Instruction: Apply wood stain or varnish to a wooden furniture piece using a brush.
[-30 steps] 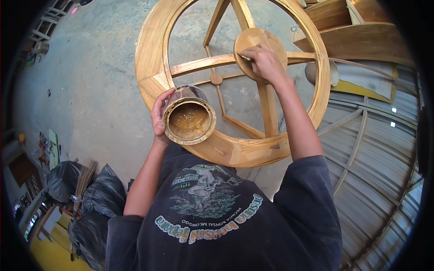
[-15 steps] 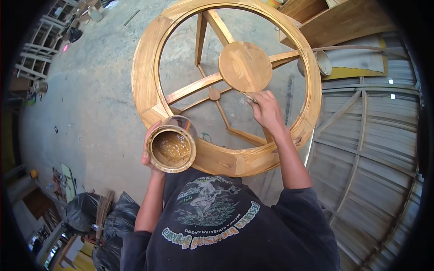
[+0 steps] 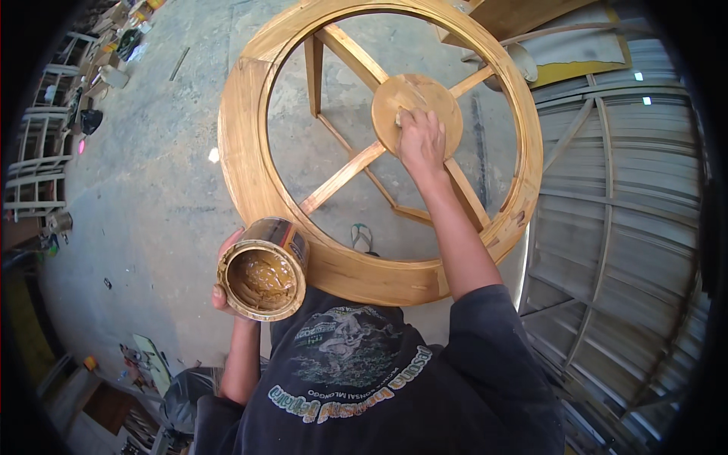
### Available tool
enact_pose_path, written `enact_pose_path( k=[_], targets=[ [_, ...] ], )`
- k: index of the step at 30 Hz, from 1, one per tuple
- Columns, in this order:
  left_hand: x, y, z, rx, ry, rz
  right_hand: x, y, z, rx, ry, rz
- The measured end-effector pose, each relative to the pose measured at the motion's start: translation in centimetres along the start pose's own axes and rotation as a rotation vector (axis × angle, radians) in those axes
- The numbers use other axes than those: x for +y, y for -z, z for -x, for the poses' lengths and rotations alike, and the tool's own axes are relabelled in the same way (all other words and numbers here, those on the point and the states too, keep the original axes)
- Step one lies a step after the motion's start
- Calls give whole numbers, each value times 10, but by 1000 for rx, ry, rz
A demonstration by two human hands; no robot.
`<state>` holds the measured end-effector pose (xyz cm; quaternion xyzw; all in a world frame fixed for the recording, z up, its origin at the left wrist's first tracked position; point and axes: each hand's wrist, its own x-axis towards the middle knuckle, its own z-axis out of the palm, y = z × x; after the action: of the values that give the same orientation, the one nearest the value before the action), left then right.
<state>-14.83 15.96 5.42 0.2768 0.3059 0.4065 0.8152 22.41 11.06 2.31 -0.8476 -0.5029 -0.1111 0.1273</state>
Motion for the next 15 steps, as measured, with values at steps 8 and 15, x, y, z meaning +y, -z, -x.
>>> enact_pose_path(
  k=[8,15],
  targets=[
    [43,38,-29,17,29,-26,9,24,-10,-169,-44,-150],
    [60,48,-47,-17,42,-127,-5,1,-18,-31,-164,-41]
  ],
)
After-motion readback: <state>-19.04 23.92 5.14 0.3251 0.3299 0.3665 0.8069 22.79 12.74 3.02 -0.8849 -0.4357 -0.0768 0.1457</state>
